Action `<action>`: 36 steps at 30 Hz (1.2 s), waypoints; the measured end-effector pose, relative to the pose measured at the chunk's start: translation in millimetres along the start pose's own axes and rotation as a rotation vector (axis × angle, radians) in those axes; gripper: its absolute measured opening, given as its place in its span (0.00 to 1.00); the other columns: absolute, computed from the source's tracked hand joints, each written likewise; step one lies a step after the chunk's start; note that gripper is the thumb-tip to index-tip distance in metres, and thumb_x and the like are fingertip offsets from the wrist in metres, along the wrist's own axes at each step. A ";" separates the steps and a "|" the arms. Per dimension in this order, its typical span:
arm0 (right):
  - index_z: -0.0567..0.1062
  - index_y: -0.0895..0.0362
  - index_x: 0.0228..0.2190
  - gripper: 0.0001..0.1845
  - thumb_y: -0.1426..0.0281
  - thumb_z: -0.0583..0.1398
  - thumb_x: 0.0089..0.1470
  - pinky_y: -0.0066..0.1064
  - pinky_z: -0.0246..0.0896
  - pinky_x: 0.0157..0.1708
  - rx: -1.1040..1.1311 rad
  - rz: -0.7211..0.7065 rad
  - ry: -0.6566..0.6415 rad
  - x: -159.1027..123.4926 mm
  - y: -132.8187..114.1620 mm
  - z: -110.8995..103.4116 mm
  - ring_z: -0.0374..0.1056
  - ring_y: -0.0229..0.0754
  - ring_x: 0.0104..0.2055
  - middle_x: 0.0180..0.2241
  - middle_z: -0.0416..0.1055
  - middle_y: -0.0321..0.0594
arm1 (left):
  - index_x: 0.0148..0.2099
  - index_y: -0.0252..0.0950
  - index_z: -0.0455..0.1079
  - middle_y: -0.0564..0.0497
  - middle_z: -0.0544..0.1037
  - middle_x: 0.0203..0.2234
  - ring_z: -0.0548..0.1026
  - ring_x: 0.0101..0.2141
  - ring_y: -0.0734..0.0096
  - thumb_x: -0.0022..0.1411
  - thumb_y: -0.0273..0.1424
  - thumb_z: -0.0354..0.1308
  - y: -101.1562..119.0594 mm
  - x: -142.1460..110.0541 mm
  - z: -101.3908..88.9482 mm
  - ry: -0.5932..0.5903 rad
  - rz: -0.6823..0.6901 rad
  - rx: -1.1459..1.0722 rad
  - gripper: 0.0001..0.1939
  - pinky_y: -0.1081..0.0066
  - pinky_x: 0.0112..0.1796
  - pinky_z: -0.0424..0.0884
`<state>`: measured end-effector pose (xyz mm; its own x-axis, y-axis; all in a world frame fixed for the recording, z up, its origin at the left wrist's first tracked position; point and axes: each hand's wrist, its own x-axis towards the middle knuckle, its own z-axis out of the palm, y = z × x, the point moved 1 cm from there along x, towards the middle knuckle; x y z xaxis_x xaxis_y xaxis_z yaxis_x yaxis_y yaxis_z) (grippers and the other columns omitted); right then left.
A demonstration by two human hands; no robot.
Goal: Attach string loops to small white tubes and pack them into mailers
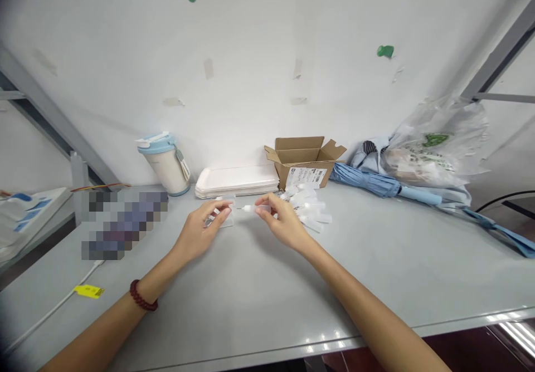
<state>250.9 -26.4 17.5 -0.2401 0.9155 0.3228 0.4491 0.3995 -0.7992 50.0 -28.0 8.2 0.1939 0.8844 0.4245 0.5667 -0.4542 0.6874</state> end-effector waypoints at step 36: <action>0.70 0.57 0.34 0.12 0.62 0.53 0.56 0.30 0.58 0.30 0.183 0.020 -0.125 -4.5 -3.6 2.0 0.66 0.40 0.32 0.30 0.72 0.40 | 0.32 0.39 0.72 0.51 0.75 0.29 0.68 0.35 0.67 0.62 0.34 0.49 11.3 -3.9 -4.9 -0.162 0.083 -0.061 0.12 0.73 0.30 0.64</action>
<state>248.6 -32.1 18.0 -0.3429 0.9056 0.2497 0.2935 0.3558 -0.8873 51.7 -37.1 17.2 0.3670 0.8470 0.3846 0.4949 -0.5279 0.6902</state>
